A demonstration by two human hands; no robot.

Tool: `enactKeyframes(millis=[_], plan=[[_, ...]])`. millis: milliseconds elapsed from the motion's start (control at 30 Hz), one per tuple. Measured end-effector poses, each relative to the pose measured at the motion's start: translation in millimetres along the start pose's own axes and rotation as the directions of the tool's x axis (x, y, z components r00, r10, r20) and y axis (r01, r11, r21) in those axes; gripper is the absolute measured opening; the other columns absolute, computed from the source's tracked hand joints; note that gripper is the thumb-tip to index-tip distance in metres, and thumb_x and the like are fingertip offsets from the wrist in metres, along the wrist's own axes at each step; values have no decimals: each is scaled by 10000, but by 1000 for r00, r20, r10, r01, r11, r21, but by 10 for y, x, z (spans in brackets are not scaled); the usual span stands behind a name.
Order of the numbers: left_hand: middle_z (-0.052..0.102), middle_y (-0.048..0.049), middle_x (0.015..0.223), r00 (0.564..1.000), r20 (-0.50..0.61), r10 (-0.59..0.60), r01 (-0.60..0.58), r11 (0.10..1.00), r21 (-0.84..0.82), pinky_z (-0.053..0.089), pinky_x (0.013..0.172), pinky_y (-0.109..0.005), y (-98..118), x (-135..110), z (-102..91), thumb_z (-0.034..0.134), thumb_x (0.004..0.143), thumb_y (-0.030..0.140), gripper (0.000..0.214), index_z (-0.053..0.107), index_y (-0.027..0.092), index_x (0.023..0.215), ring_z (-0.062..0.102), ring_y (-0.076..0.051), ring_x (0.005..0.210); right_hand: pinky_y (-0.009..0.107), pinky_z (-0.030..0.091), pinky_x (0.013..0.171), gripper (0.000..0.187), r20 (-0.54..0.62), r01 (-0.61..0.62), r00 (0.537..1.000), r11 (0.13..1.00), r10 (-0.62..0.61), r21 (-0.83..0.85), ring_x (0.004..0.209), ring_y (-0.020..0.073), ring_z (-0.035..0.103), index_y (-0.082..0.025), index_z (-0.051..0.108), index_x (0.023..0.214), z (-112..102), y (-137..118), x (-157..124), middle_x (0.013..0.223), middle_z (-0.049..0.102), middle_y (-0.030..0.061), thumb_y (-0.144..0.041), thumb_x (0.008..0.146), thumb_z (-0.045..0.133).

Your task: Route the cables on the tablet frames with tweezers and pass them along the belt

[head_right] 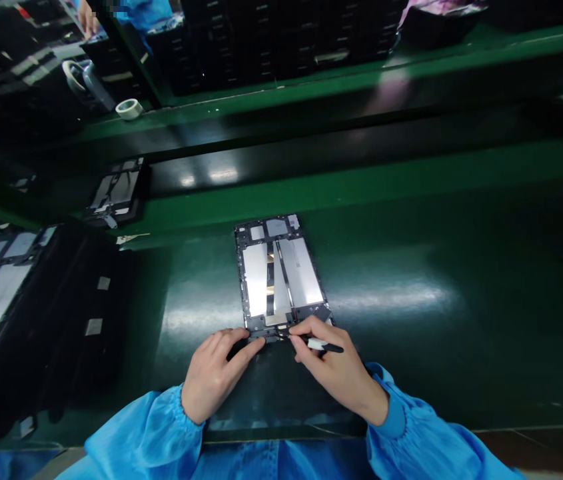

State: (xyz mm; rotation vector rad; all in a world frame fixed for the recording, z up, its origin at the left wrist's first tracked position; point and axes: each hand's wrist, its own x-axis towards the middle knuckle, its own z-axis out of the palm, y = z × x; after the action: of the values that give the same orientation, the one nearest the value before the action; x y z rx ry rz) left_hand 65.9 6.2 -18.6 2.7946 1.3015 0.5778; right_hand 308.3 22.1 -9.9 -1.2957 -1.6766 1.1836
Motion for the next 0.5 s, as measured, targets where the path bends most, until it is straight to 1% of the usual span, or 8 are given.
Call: enactKeyframes(millis=[100,167,267,333,400,433,500], plan=[[610,-84,1090,1000,6,-5,5,1000,-4,478,763,-326,-20,-23,11,487,974,130,335,589,231,1276,576,-204,932,231,524,480,162,-42,-34,999,999,34,9,495,134,638,-200,626,876,-38,37,-11,612,652,-7,-320,955,550],[617,-85,1108,1000,-1,8,-8,1000,-8,487,775,-324,-45,-37,6,489,970,121,347,588,233,1284,586,-200,950,228,532,470,158,-50,-47,998,998,49,41,493,135,640,-198,636,903,-42,41,-19,621,667,0,-324,954,554],[628,-89,1154,998,-31,54,-55,998,-34,494,800,-317,-89,-50,-18,485,972,111,345,591,215,1284,592,-198,1004,234,563,493,157,0,-15,1000,995,15,103,541,145,673,-202,666,1004,-25,-1,-19,709,717,25,-303,956,556],[634,-90,1162,996,-49,72,-75,996,-53,495,805,-313,-110,-51,-34,487,977,116,324,601,204,1267,592,-200,1028,271,603,600,161,64,56,996,992,-63,109,633,164,709,-212,686,1037,-8,-52,-6,833,749,50,-277,951,567],[639,-87,1148,996,-57,67,-70,995,-66,495,799,-311,-122,-47,-37,492,979,124,310,609,207,1253,595,-197,1018,315,612,737,161,122,127,983,987,-138,93,775,193,732,-218,698,1044,8,-103,16,958,756,69,-248,946,573],[639,-86,1141,996,-58,61,-65,995,-69,496,798,-310,-127,-43,-34,495,978,127,308,611,212,1251,598,-195,1011,328,603,792,164,144,153,976,985,-163,81,848,205,731,-220,698,1049,14,-125,28,997,752,71,-232,947,570],[639,-83,1137,997,-54,50,-54,996,-69,497,804,-310,-138,-33,-23,507,974,128,310,612,221,1250,602,-193,1004,329,584,847,174,180,183,965,981,-192,63,948,213,713,-223,693,1060,25,-157,48,1021,746,64,-204,950,560]])
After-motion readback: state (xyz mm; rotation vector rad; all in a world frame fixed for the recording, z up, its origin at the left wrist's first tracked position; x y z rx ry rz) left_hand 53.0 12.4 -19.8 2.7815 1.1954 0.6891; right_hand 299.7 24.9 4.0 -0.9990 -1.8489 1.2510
